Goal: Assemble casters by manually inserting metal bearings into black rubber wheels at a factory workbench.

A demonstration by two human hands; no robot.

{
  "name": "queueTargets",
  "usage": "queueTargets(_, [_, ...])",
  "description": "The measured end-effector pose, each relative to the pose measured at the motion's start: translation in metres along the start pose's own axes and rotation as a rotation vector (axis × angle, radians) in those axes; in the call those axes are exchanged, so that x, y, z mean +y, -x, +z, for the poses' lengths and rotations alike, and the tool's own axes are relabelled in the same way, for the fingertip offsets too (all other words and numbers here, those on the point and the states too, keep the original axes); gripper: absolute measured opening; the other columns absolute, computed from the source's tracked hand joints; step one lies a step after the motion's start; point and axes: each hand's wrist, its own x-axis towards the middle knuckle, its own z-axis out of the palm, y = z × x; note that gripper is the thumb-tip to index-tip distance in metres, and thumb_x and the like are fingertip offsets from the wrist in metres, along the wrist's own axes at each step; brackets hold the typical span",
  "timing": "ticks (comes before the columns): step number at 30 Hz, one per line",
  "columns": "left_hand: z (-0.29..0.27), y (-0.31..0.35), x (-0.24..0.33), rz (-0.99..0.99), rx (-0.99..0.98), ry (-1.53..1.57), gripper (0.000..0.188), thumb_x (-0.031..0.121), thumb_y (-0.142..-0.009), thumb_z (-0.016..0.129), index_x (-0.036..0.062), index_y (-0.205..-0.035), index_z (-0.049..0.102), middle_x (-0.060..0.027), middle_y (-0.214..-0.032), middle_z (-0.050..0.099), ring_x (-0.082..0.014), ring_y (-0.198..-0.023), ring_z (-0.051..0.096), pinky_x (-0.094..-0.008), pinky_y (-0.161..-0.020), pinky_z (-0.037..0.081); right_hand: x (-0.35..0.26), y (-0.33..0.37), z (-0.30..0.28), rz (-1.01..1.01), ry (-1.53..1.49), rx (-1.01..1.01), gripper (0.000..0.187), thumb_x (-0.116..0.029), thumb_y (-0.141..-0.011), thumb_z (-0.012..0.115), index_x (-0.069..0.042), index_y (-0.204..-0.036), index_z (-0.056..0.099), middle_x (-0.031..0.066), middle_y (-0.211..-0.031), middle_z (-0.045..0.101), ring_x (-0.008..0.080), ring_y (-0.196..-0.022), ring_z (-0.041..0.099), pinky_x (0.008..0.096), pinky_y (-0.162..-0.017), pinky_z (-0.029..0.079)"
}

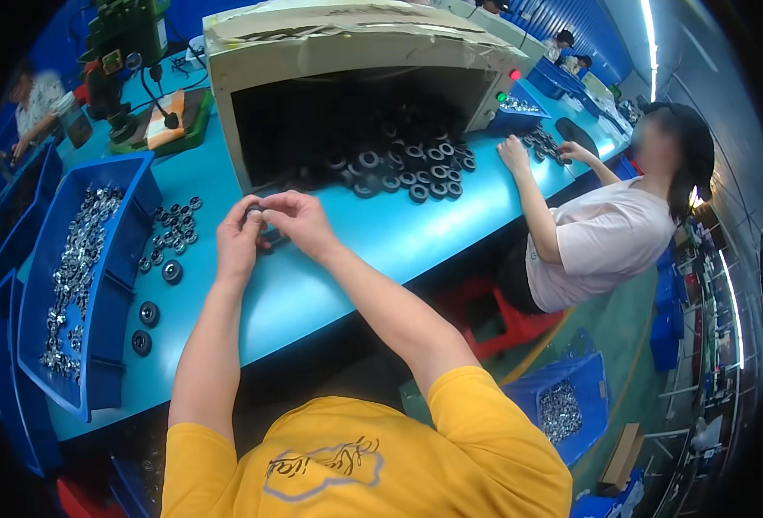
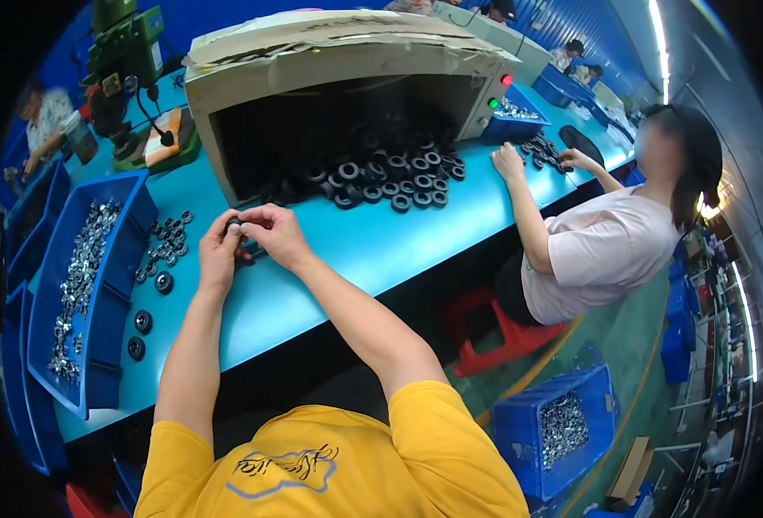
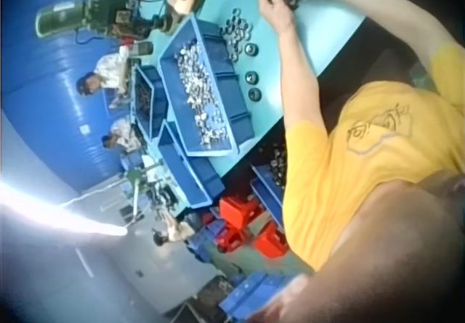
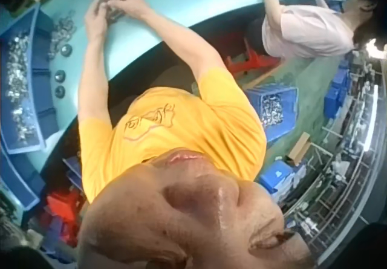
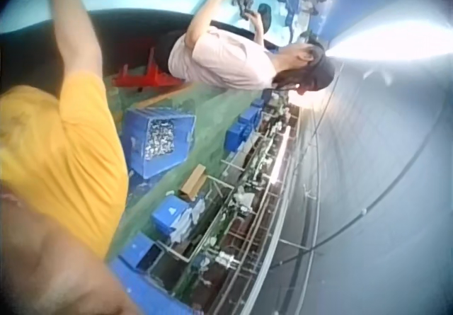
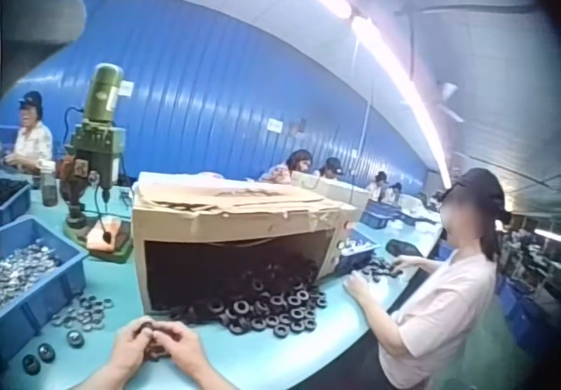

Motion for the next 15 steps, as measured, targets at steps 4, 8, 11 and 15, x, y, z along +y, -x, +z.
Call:
queueTargets(4, [0.000, 0.001, 0.007, -0.072, -0.059, 0.080, 0.028, 0.014, -0.107, 0.058, 0.0070, -0.133, 0.064, -0.0026, -0.095, 0.065, -0.0094, -0.080, 0.061, -0.0238, -0.060, 0.055, -0.001, -0.001, -0.002, 0.042, 0.007, 0.019, 0.017, -0.009, -0.093, 0.075, 0.000, -0.107, 0.071, 0.0049, -0.095, 0.073, 0.0101, -0.083, 0.068, 0.0237, -0.069, 0.054])
queueTargets(8, [0.003, 0.000, 0.013, -0.126, -0.154, 0.102, 0.029, 0.019, -0.108, 0.057, 0.0069, -0.134, 0.063, -0.0026, -0.097, 0.065, -0.0090, -0.080, 0.060, -0.0244, -0.063, 0.053, -0.001, -0.003, -0.005, 0.088, -0.059, 0.031, 0.025, -0.015, -0.095, 0.076, -0.001, -0.113, 0.065, 0.0041, -0.091, 0.070, 0.0094, -0.077, 0.065, 0.0223, -0.062, 0.052])
queueTargets(11, [0.006, 0.000, 0.016, -0.107, -0.173, 0.003, 0.034, 0.022, -0.110, 0.053, 0.0080, -0.140, 0.057, -0.0031, -0.098, 0.065, -0.0094, -0.079, 0.060, -0.0249, -0.065, 0.053, 0.002, -0.007, -0.008, 0.126, -0.054, 0.003, 0.032, -0.021, -0.097, 0.076, -0.002, -0.118, 0.062, 0.0039, -0.094, 0.070, 0.0096, -0.077, 0.065, 0.0228, -0.065, 0.052])
queueTargets(15, [0.002, 0.003, 0.017, -0.104, -0.206, -0.082, 0.037, 0.023, -0.110, 0.052, 0.0077, -0.144, 0.053, -0.0035, -0.100, 0.064, -0.0101, -0.079, 0.058, -0.0249, -0.068, 0.052, 0.005, -0.008, -0.012, 0.188, -0.056, -0.022, 0.036, -0.022, -0.097, 0.076, 0.000, -0.121, 0.060, 0.0054, -0.092, 0.070, 0.0106, -0.076, 0.065, 0.0242, -0.065, 0.053])
